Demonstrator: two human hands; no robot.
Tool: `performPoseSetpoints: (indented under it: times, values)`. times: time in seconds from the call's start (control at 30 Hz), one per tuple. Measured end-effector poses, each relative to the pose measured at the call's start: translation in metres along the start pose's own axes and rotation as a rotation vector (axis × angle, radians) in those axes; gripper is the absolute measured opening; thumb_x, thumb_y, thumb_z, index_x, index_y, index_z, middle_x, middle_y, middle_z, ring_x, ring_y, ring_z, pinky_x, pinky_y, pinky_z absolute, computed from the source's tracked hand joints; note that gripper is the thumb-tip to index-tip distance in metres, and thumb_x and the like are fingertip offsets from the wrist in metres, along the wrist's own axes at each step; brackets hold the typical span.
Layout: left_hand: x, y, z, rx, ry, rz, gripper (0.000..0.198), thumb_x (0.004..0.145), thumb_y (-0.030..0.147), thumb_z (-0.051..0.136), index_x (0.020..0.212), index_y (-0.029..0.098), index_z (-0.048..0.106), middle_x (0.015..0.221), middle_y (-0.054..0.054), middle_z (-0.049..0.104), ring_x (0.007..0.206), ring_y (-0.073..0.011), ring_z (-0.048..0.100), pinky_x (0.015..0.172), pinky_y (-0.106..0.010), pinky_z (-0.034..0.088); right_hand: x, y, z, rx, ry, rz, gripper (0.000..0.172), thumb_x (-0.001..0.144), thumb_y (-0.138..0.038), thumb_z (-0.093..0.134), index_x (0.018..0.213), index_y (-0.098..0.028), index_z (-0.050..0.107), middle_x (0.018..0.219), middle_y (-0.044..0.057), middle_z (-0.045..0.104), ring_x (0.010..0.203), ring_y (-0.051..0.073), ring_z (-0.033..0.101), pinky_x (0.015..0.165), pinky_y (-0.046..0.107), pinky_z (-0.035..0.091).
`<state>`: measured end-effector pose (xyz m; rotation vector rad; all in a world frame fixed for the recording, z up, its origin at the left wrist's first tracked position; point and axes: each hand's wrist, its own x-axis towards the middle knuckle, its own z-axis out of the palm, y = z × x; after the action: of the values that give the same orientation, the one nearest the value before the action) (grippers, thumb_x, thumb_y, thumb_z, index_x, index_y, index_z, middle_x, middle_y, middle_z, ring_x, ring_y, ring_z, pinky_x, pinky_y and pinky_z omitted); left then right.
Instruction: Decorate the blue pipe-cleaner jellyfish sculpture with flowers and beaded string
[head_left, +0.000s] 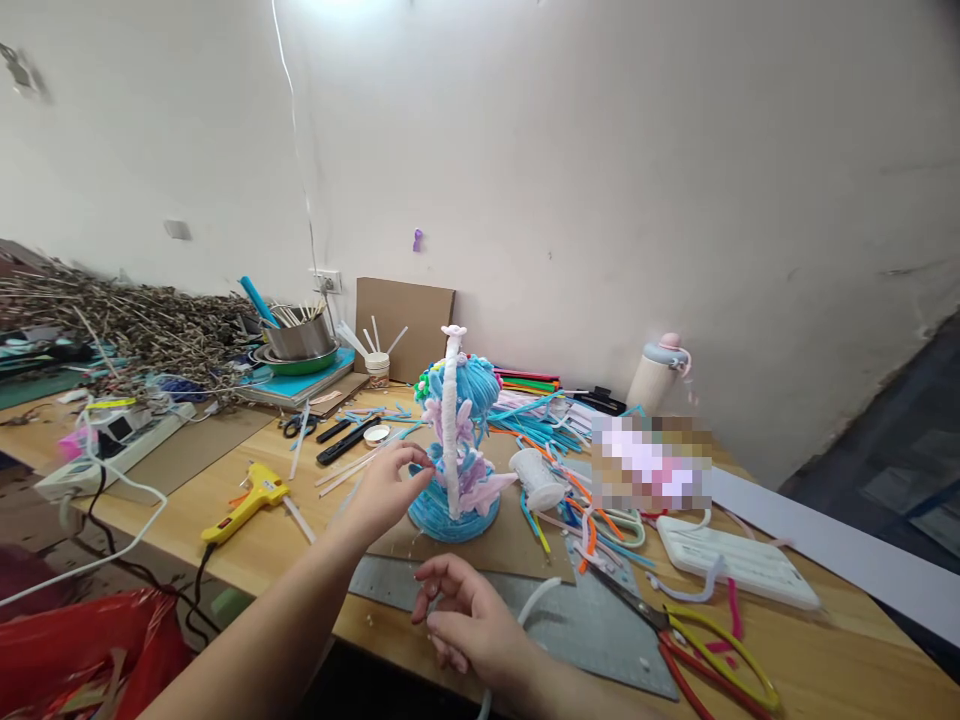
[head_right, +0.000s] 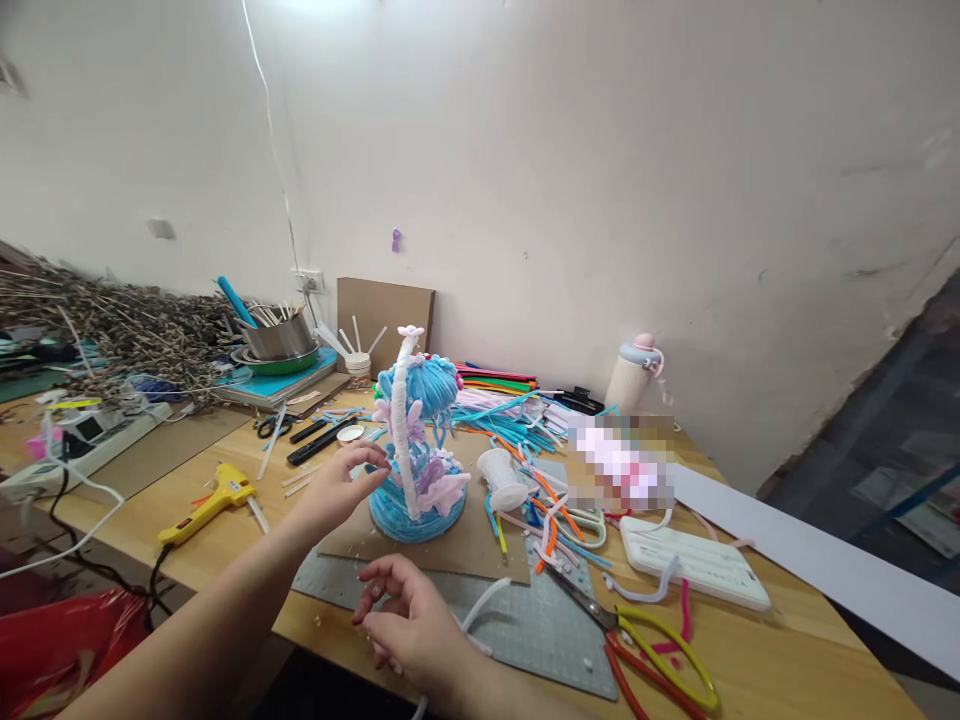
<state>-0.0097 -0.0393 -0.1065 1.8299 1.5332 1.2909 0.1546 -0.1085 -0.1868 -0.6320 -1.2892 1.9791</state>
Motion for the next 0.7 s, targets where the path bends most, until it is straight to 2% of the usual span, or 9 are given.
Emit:
performPoseSetpoints:
  times: [0.1, 0.2, 0.3, 0.37, 0.43, 0.53, 0.6, 0.7]
  values:
    - [0.000, -0.004, -0.004, -0.133, 0.120, -0.128, 0.014, 0.068, 0.035, 0.065, 0.068, 0.021, 0.064, 0.082, -0.004, 0.066, 0.087, -0.0237, 0.059, 0.084, -0.034, 0.041, -0.002, -0.002, 0.000, 0.024, -0.019, -0.005, 0.040, 0.066, -0.020, 0.061, 0.105, -0.018, 0.051, 0.086, 0.000, 0.061, 0.036, 0.000, 0.043, 0.032, 0.013, 0.026]
    - [0.004, -0.004, -0.013, -0.352, 0.236, -0.281, 0.019, 0.069, 0.037, 0.065, 0.073, 0.019, 0.061, 0.076, -0.002, 0.064, 0.077, -0.0185, 0.056, 0.072, -0.028, 0.040, -0.005, -0.007, 0.002, 0.083, -0.093, -0.038, 0.052, 0.066, -0.021, 0.065, 0.116, -0.021, 0.050, 0.107, 0.007, 0.058, 0.046, 0.004, 0.055, 0.034, 0.014, 0.034]
    - [0.012, 0.004, -0.027, -0.606, 0.307, -0.295, 0.018, 0.070, 0.033, 0.066, 0.072, 0.018, 0.057, 0.073, -0.001, 0.063, 0.071, -0.0136, 0.053, 0.066, -0.024, 0.039, -0.008, -0.011, 0.003, 0.168, -0.167, -0.085, 0.067, 0.066, -0.021, 0.069, 0.128, -0.027, 0.045, 0.127, 0.011, 0.047, 0.064, 0.011, 0.065, 0.040, 0.017, 0.044]
    - [0.018, 0.014, -0.036, -0.774, 0.288, -0.272, 0.018, 0.070, 0.031, 0.067, 0.072, 0.018, 0.054, 0.066, 0.001, 0.059, 0.064, -0.0114, 0.052, 0.063, -0.023, 0.041, -0.009, -0.011, 0.003, 0.216, -0.195, -0.111, 0.073, 0.068, -0.021, 0.071, 0.134, -0.031, 0.042, 0.136, 0.013, 0.041, 0.074, 0.016, 0.068, 0.045, 0.020, 0.047]
    - [0.024, 0.027, -0.044, -0.895, 0.221, -0.239, 0.020, 0.071, 0.028, 0.068, 0.072, 0.018, 0.051, 0.059, 0.004, 0.053, 0.056, -0.0094, 0.049, 0.057, -0.021, 0.042, -0.008, -0.010, 0.002, 0.244, -0.211, -0.136, 0.076, 0.069, -0.021, 0.072, 0.136, -0.036, 0.040, 0.144, 0.012, 0.035, 0.081, 0.019, 0.069, 0.051, 0.023, 0.049]
    - [0.031, 0.046, -0.054, -0.959, 0.109, -0.194, 0.021, 0.073, 0.027, 0.068, 0.073, 0.018, 0.049, 0.052, 0.007, 0.044, 0.042, -0.0050, 0.036, 0.041, -0.016, 0.030, -0.006, -0.011, -0.001, 0.211, -0.234, -0.158, 0.073, 0.071, -0.025, 0.074, 0.136, -0.038, 0.043, 0.151, 0.009, 0.028, 0.095, 0.022, 0.068, 0.076, 0.035, 0.052]
    - [0.038, 0.057, -0.060, -0.941, 0.070, -0.170, 0.020, 0.074, 0.028, 0.068, 0.074, 0.018, 0.050, 0.051, 0.008, 0.041, 0.037, -0.0028, 0.028, 0.035, -0.014, 0.020, -0.007, -0.017, -0.004, 0.080, -0.232, -0.160, 0.067, 0.074, -0.028, 0.070, 0.136, -0.037, 0.045, 0.153, 0.008, 0.028, 0.107, 0.023, 0.064, 0.093, 0.041, 0.046]
    - [0.053, 0.069, -0.069, -0.841, 0.065, -0.122, 0.018, 0.074, 0.030, 0.067, 0.080, 0.017, 0.056, 0.050, 0.008, 0.041, 0.035, -0.0020, 0.026, 0.034, -0.014, 0.016, -0.015, -0.035, -0.005, -0.335, -0.108, -0.220, 0.060, 0.081, -0.024, 0.062, 0.138, -0.036, 0.045, 0.154, 0.005, 0.029, 0.122, 0.026, 0.053, 0.103, 0.046, 0.039]
